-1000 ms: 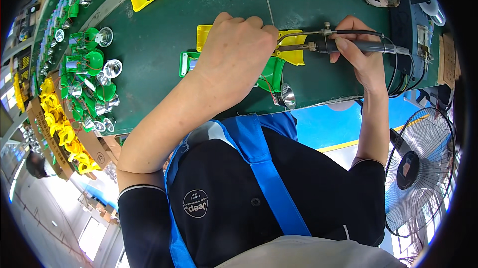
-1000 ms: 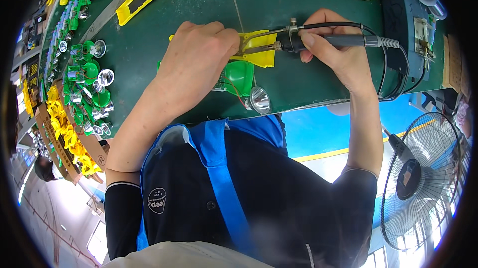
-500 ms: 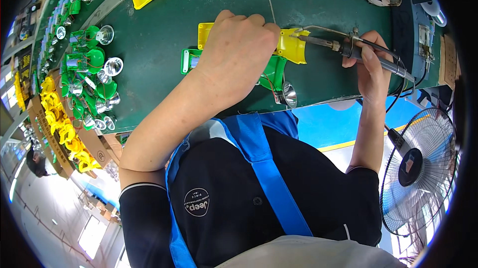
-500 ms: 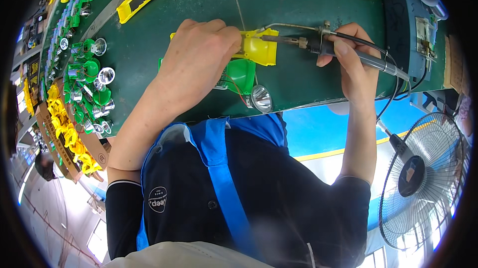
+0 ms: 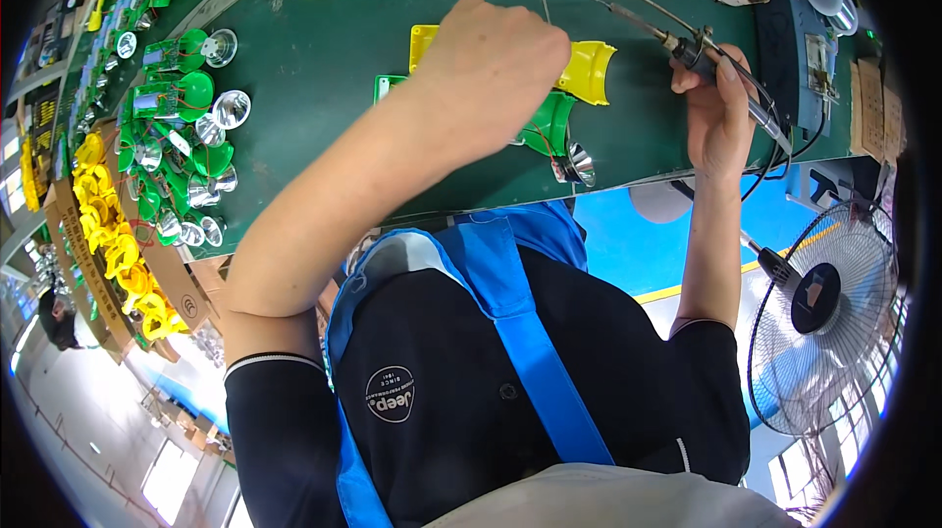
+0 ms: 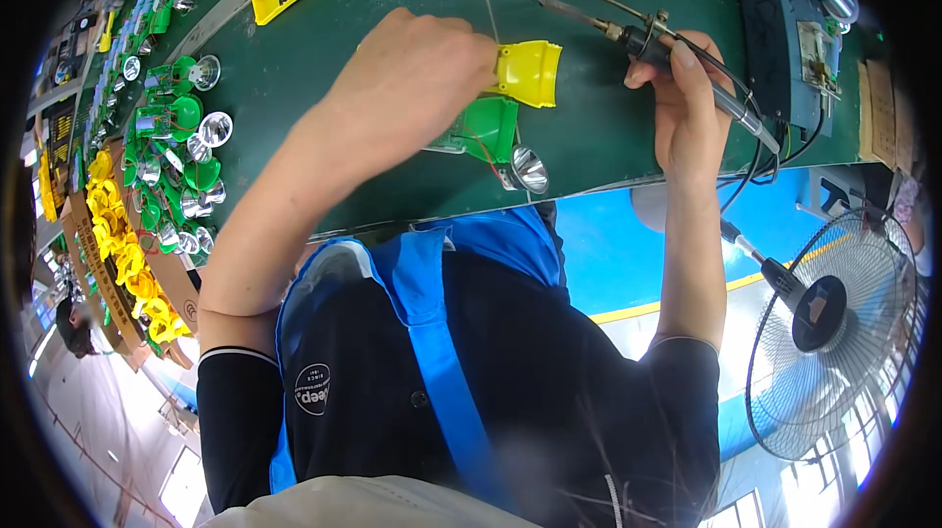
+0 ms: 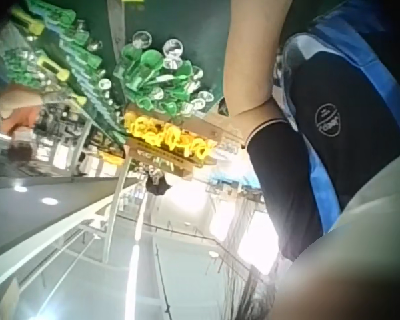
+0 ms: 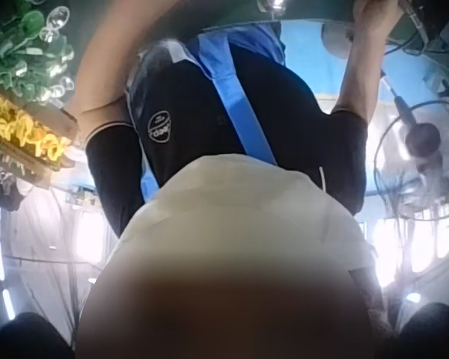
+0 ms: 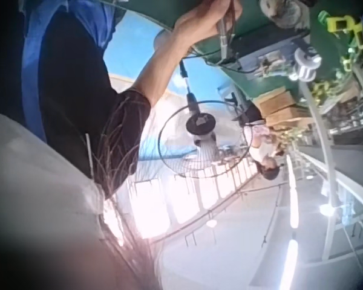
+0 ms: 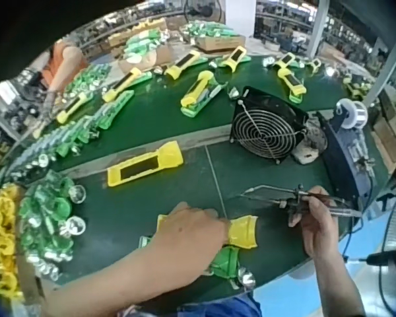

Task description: Assembling hand-held flashlights by soldering components and wires onto circuit boards and housing them in plastic casings.

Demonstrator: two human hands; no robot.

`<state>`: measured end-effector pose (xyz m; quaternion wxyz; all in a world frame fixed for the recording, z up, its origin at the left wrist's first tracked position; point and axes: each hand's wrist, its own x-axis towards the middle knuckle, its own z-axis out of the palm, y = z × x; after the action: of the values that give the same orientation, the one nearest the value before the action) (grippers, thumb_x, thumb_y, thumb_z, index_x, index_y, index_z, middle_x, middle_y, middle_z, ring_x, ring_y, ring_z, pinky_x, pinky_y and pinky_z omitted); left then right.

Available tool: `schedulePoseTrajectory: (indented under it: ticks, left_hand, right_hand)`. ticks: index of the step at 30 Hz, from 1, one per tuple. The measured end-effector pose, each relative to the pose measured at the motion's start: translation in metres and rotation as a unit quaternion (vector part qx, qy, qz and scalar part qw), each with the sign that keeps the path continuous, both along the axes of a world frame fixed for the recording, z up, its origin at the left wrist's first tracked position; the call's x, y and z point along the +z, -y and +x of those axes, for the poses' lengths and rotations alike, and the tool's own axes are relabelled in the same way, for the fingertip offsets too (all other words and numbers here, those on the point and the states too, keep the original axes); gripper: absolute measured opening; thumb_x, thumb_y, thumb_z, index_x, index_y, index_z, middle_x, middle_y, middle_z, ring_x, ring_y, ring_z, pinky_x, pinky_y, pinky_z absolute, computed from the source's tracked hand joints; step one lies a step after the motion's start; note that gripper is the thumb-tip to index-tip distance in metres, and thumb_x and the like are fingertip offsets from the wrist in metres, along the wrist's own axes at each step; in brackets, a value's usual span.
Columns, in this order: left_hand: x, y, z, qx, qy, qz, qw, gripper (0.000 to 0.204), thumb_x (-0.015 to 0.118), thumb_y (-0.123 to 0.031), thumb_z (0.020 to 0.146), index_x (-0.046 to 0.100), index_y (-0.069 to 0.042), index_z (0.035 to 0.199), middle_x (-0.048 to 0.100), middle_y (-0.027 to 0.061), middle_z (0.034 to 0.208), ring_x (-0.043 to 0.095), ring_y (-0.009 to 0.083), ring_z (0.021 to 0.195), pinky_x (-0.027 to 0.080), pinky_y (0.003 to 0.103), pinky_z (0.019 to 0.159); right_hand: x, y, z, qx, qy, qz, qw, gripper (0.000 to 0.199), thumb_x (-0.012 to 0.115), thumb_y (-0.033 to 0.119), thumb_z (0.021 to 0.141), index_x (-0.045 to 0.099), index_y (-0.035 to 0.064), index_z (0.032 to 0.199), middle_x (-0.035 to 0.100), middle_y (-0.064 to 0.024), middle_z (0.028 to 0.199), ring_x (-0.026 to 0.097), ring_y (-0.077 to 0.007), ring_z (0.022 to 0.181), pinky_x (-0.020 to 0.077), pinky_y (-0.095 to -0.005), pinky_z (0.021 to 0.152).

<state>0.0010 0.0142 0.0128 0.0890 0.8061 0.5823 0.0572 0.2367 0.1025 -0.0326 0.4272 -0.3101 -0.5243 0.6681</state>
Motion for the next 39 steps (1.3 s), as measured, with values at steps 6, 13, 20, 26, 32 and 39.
schedulePoseTrajectory:
  ticks: [6,13,20,26,32,39]
  left_hand:
    - [0.042,0.068,-0.061,-0.086,-0.028,0.07,0.993,0.02,0.058,-0.01,0.07,0.06,-0.007,0.09,0.058,0.0058,0.095,0.058,0.0212,0.083,0.045,0.034,0.063]
    - [-0.019,0.116,-0.069,-0.003,0.301,0.07,0.951,0.019,0.061,-0.007,0.075,0.057,-0.005,0.093,0.061,0.0083,0.089,0.06,0.0255,0.077,0.05,0.033,0.065]
    - [-0.021,0.072,-0.042,-0.008,0.326,0.158,0.932,0.017,0.061,-0.006,0.078,0.057,-0.006,0.095,0.06,0.0094,0.077,0.06,0.0264,0.065,0.048,0.036,0.058]
    - [-0.02,0.06,-0.047,-0.124,0.197,0.188,0.954,0.018,0.063,-0.008,0.071,0.059,-0.009,0.088,0.055,0.0028,0.073,0.054,0.0193,0.069,0.046,0.033,0.06]
    - [-0.016,0.058,-0.035,-0.063,0.187,0.159,0.967,0.018,0.067,-0.007,0.066,0.06,-0.011,0.082,0.054,-0.0008,0.076,0.05,0.0175,0.072,0.038,0.031,0.063]
    - [-0.012,0.054,-0.026,-0.027,0.197,0.1,0.975,0.015,0.067,-0.005,0.066,0.057,-0.011,0.076,0.051,0.0002,0.073,0.05,0.0184,0.074,0.037,0.031,0.068]
  right_hand:
    - [0.0,0.021,0.014,-0.017,-0.006,-0.01,1.0,0.024,0.046,0.021,0.092,0.051,-0.0007,0.099,0.053,-0.0089,0.073,0.049,-0.0192,0.073,0.0381,-0.0328,0.076]
    - [-0.007,0.026,-0.015,-0.009,-0.061,-0.008,0.998,0.024,0.047,0.022,0.092,0.052,0.0005,0.1,0.051,-0.0087,0.077,0.044,-0.0188,0.075,0.0349,-0.0311,0.071]
    - [-0.003,0.037,-0.01,0.012,-0.017,-0.014,1.0,0.023,0.047,0.022,0.091,0.049,-0.0001,0.097,0.051,-0.0091,0.077,0.045,-0.0185,0.076,0.0357,-0.0314,0.072]
    - [0.011,0.038,-0.007,0.069,0.035,-0.043,0.996,0.021,0.048,0.021,0.09,0.047,0.0007,0.094,0.051,-0.0095,0.076,0.047,-0.018,0.073,0.0377,-0.0304,0.069]
    - [0.018,0.029,-0.007,0.098,0.076,-0.041,0.991,0.025,0.051,0.023,0.087,0.047,-0.0007,0.095,0.052,-0.0086,0.07,0.049,-0.017,0.067,0.0391,-0.0285,0.065]
    - [0.017,0.012,-0.01,0.139,0.114,-0.056,0.982,0.028,0.055,0.025,0.083,0.052,-0.0025,0.089,0.053,-0.0086,0.067,0.049,-0.0133,0.059,0.0399,-0.0259,0.06]
